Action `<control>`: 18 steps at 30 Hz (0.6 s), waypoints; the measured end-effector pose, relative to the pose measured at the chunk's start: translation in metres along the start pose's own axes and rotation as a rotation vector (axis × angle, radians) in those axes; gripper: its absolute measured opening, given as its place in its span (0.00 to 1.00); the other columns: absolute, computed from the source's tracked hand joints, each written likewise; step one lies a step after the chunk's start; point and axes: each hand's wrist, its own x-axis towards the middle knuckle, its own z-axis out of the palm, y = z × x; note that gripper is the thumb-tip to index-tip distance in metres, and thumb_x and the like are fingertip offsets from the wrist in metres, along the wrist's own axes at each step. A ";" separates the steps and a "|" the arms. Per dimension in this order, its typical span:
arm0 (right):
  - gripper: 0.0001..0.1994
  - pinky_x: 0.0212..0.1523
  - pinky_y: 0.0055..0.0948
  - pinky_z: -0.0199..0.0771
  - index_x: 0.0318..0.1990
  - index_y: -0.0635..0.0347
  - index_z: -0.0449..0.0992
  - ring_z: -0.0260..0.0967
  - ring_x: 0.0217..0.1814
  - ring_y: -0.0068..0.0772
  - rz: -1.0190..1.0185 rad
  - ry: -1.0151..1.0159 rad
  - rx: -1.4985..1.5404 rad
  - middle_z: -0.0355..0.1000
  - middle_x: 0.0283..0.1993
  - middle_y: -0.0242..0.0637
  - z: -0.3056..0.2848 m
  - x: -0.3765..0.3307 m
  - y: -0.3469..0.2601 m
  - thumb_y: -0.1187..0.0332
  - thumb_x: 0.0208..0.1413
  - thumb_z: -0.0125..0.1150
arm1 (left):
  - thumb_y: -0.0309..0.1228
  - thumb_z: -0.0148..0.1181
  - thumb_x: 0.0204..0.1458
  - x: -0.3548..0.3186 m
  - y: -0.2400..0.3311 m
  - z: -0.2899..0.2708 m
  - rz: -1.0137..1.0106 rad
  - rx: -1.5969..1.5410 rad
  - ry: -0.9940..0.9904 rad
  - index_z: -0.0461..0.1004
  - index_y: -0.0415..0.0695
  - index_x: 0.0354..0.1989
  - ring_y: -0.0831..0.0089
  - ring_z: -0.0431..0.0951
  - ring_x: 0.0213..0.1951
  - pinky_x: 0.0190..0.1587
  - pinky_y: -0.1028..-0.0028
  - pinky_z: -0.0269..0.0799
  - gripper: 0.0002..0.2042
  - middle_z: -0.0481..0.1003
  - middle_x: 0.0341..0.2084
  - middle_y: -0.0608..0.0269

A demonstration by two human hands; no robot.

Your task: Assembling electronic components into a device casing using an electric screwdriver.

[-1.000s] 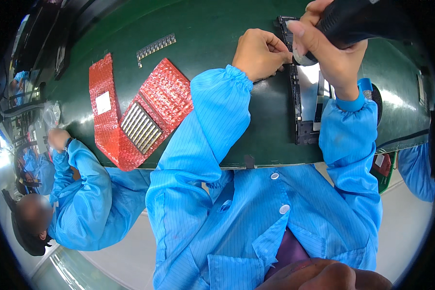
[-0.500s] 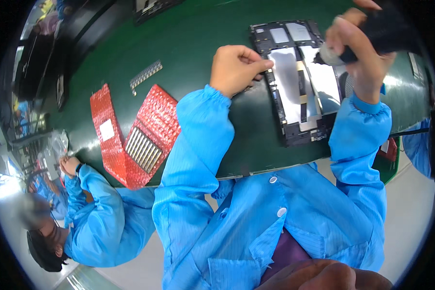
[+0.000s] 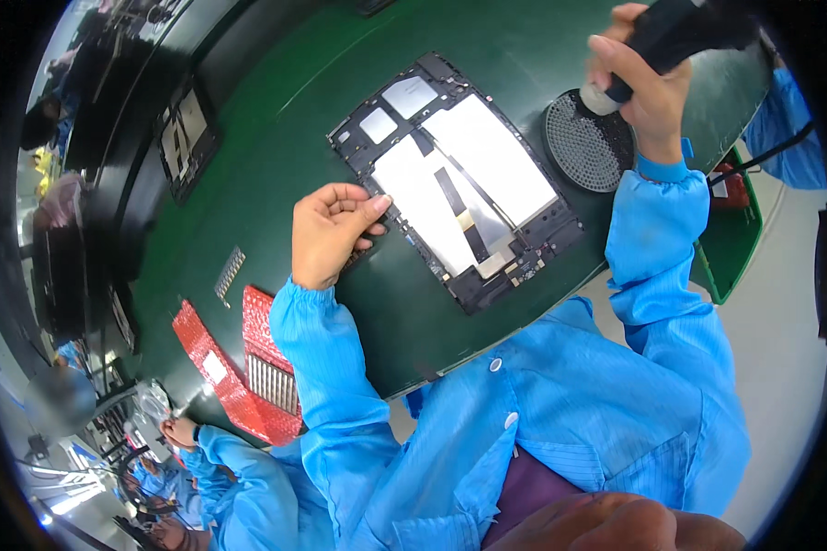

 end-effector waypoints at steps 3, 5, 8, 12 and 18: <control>0.18 0.17 0.20 0.64 0.40 0.65 0.67 0.66 0.17 0.22 0.197 0.191 0.009 0.67 0.21 0.34 0.024 0.004 -0.022 0.82 0.41 0.66 | 0.28 0.67 0.45 0.001 -0.002 0.000 0.009 -0.008 0.006 0.71 0.36 0.33 0.79 0.77 0.24 0.21 0.86 0.68 0.12 0.76 0.25 0.61; 0.18 0.16 0.22 0.65 0.40 0.65 0.67 0.66 0.15 0.25 0.187 0.182 0.005 0.68 0.20 0.34 0.022 0.005 -0.021 0.83 0.40 0.66 | 0.28 0.67 0.45 0.001 -0.002 -0.001 0.010 -0.012 -0.008 0.71 0.36 0.33 0.78 0.77 0.24 0.21 0.86 0.69 0.12 0.76 0.25 0.61; 0.18 0.17 0.21 0.65 0.40 0.65 0.67 0.66 0.16 0.24 0.198 0.174 -0.028 0.68 0.20 0.34 0.017 0.003 -0.021 0.82 0.40 0.66 | 0.27 0.66 0.46 0.000 -0.001 0.000 0.015 -0.021 -0.026 0.72 0.36 0.34 0.78 0.78 0.25 0.22 0.86 0.69 0.11 0.77 0.25 0.61; 0.18 0.17 0.20 0.64 0.40 0.65 0.67 0.67 0.17 0.23 0.213 0.162 -0.037 0.69 0.21 0.33 0.017 0.003 -0.020 0.82 0.40 0.67 | 0.26 0.65 0.46 -0.001 -0.002 -0.002 0.018 -0.029 -0.040 0.72 0.36 0.35 0.78 0.78 0.26 0.23 0.85 0.70 0.11 0.77 0.26 0.61; 0.17 0.17 0.19 0.63 0.39 0.64 0.67 0.67 0.18 0.22 -0.104 -0.024 0.385 0.69 0.21 0.33 0.016 0.007 -0.001 0.81 0.41 0.68 | 0.27 0.62 0.50 0.001 -0.005 -0.005 0.030 -0.054 -0.062 0.72 0.35 0.36 0.76 0.78 0.26 0.24 0.84 0.71 0.10 0.77 0.26 0.60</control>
